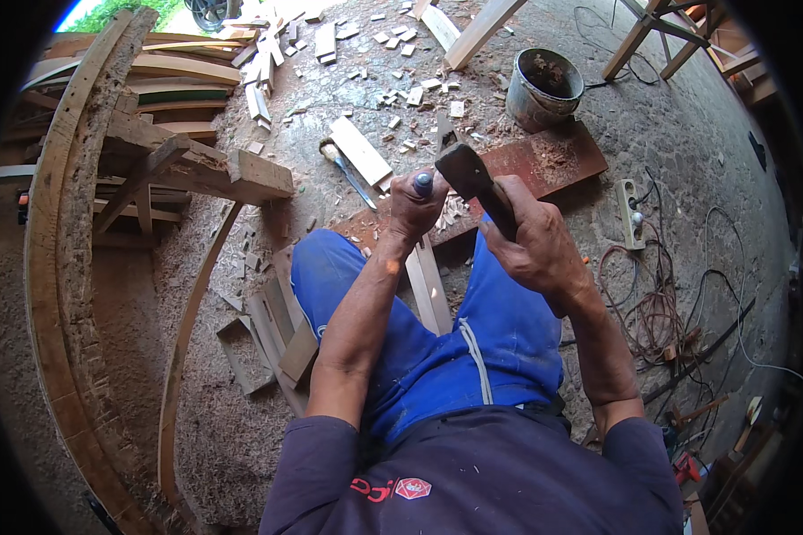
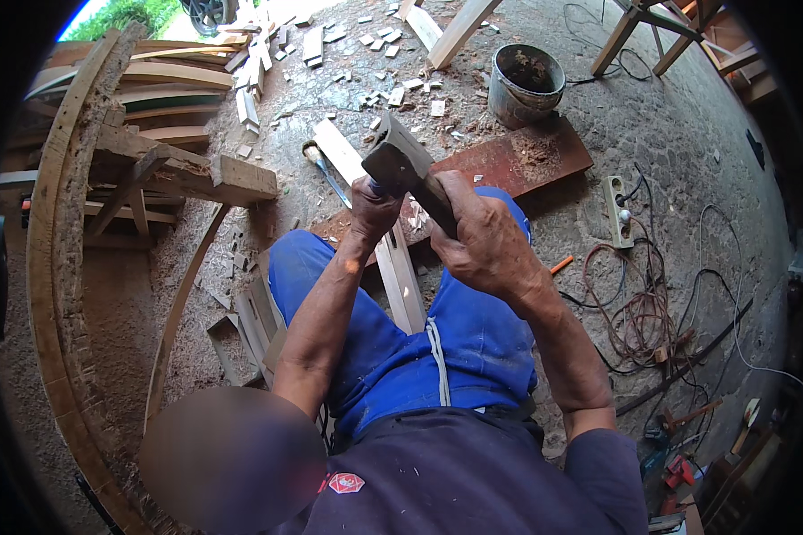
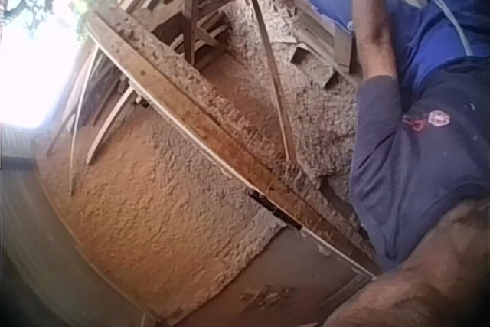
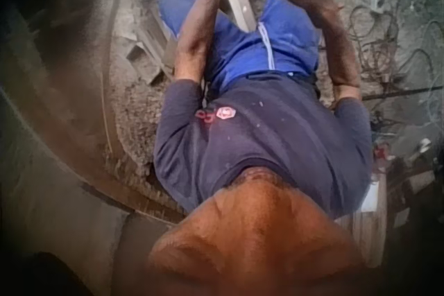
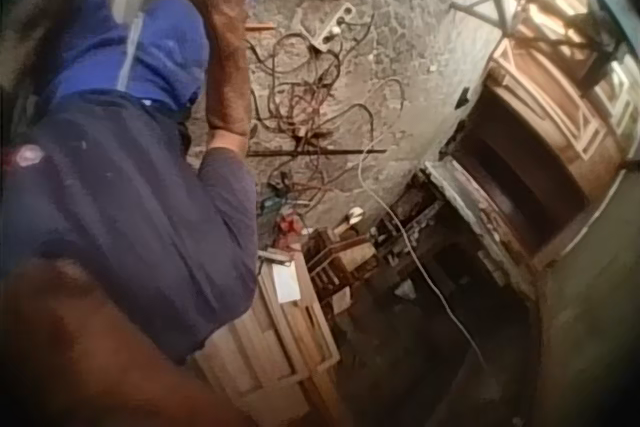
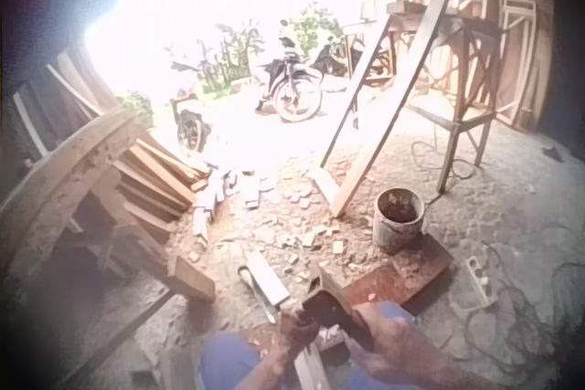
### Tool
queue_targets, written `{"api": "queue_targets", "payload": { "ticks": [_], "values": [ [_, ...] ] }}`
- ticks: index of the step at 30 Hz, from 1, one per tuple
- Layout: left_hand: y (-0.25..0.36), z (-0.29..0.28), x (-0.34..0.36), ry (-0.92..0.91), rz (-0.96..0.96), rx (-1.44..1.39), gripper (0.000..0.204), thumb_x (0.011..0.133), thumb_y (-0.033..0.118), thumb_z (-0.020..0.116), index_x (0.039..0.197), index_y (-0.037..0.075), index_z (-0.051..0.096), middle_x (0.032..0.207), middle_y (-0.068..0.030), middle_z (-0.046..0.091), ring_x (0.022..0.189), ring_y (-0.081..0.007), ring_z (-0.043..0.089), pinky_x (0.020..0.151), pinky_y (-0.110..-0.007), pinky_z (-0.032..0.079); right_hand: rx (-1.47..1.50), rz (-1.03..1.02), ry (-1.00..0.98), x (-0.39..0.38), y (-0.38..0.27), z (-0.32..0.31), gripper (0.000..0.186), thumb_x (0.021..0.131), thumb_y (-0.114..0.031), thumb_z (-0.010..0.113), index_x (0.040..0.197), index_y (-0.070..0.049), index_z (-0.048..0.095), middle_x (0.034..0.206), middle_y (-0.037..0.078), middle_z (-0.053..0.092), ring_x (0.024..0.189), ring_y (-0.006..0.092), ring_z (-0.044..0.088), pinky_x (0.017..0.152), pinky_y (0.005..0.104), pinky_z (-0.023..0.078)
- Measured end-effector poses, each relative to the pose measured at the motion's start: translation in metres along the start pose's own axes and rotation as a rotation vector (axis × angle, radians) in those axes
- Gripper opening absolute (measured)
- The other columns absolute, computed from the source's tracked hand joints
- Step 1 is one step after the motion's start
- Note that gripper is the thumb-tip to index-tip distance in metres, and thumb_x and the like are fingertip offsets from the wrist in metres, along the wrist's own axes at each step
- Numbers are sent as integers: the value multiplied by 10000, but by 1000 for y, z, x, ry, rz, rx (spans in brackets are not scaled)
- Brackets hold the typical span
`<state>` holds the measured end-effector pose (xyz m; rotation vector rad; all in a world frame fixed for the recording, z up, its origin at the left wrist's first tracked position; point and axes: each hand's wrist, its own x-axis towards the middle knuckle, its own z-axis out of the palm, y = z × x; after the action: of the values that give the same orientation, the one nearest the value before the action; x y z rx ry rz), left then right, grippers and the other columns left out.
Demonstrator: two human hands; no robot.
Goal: The person sits on the floor and uses a chisel and mallet to carve a wooden plank. They repeatedly strike the chisel to remove wood shavings, then switch to a hand saw to cut the plank. The person continues to refine the wood with the chisel and mallet throughout the clip.
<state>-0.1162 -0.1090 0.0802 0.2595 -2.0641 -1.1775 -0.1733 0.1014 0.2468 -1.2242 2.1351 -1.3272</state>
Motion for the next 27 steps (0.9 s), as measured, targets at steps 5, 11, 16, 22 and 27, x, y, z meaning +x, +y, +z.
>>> {"api": "queue_targets", "payload": {
  "ticks": [5, 11, 16, 22, 27],
  "values": [
    [-2, -14, -4, -67, 156, 159, 132, 829, 51, 703, 951, 79, 746, 912, -102, 746, 868, -307, 726, 750, -392, 573, -458, -65, -164, 24, -2, 19, 340, 858, -58, 667, 1116, -23, 447, 894, 278, 691, 834, 464, 710, 687, 553, 569],
    [-58, -6, -30, -65, -36, 49, 170, 816, 37, 692, 985, 63, 703, 987, -117, 733, 917, -266, 715, 744, -391, 554, -392, -122, -202, 30, 10, 30, 350, 852, -62, 642, 1140, -30, 445, 835, 259, 675, 852, 474, 694, 717, 572, 547],
    [-19, -2, -20, 71, 10, -142, 51, 829, 18, 688, 863, 42, 717, 783, -57, 739, 691, -157, 708, 600, -311, 542, -381, -137, -103, 32, -14, 18, 364, 875, -74, 631, 1187, -49, 447, 853, 250, 664, 834, 463, 681, 695, 561, 538],
    [33, -26, -59, -271, 5, 48, 298, 927, 140, 727, 683, 56, 576, 603, -60, 608, 522, -218, 584, 511, -376, 471, -319, 46, -201, -9, 56, 43, 303, 885, -74, 638, 1124, -25, 458, 910, 279, 690, 863, 519, 671, 727, 589, 532],
    [60, -54, 8, 301, -189, -159, 455, 971, 163, 723, 609, 53, 469, 524, -24, 401, 521, -69, 347, 448, -327, 308, -427, 137, -97, -27, 108, 47, 311, 907, -114, 641, 1157, -37, 474, 944, 304, 681, 877, 522, 668, 745, 602, 528]
  ]
}}
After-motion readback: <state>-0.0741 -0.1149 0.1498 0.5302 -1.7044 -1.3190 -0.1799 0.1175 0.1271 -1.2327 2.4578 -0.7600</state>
